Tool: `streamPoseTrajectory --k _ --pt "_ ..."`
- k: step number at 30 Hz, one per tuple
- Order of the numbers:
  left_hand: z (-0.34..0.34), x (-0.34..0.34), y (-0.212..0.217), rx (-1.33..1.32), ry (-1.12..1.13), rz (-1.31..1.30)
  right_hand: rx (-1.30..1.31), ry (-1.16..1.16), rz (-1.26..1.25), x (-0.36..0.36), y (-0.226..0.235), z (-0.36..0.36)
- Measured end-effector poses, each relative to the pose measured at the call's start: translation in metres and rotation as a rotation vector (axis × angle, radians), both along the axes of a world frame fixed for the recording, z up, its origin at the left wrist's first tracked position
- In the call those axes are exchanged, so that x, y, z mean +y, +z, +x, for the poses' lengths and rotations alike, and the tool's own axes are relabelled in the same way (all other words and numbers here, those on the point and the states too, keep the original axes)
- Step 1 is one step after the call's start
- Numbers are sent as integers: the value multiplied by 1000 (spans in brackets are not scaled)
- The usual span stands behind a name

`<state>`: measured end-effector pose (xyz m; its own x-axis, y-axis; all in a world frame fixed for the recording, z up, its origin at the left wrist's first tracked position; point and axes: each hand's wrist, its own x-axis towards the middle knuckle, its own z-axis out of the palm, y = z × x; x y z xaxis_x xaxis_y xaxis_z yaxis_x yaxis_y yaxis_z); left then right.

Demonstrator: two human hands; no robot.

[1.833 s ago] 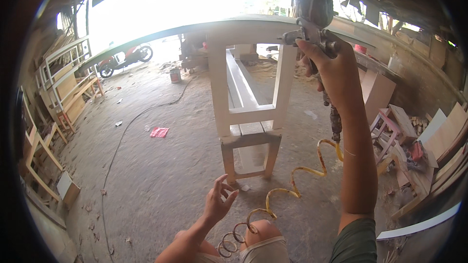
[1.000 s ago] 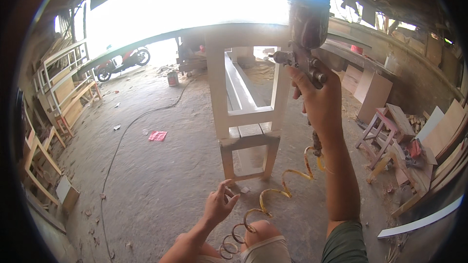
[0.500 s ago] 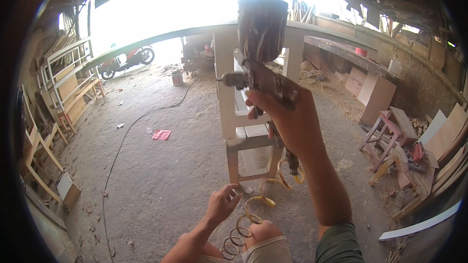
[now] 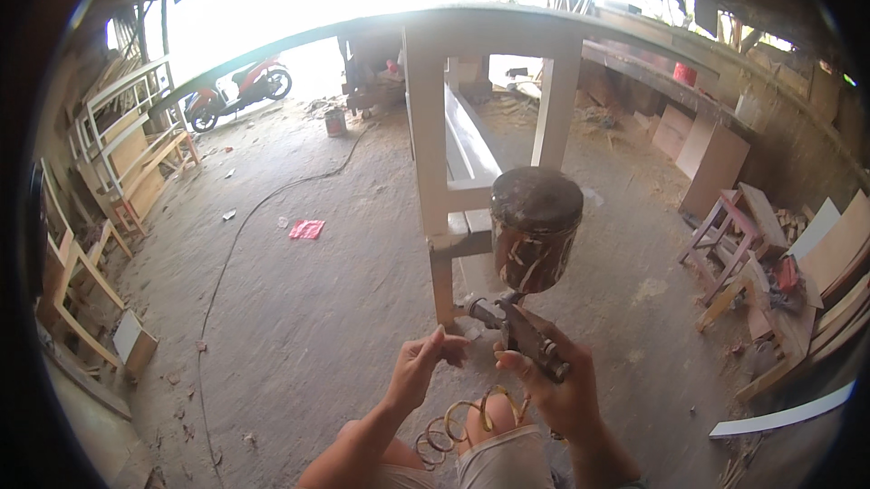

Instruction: The person uses a spray gun to apply paint to a white wooden table frame and a separate wooden panel.

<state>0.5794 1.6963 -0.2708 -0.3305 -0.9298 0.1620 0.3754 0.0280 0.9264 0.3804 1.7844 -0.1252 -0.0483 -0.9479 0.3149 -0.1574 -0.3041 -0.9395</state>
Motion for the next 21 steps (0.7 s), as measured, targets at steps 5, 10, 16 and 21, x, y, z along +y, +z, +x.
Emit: streamPoseTrajectory --k 5,10,16,21 --pt "-1 2 -2 309 -81 108 -20 88 175 9 -23 4" --pt "-2 5 -2 395 -88 170 -4 110 127 7 -49 3" --pt "-3 6 1 259 -65 136 12 68 130 7 -55 4" --pt "-4 7 1 308 -71 274 30 29 190 6 -58 -2"
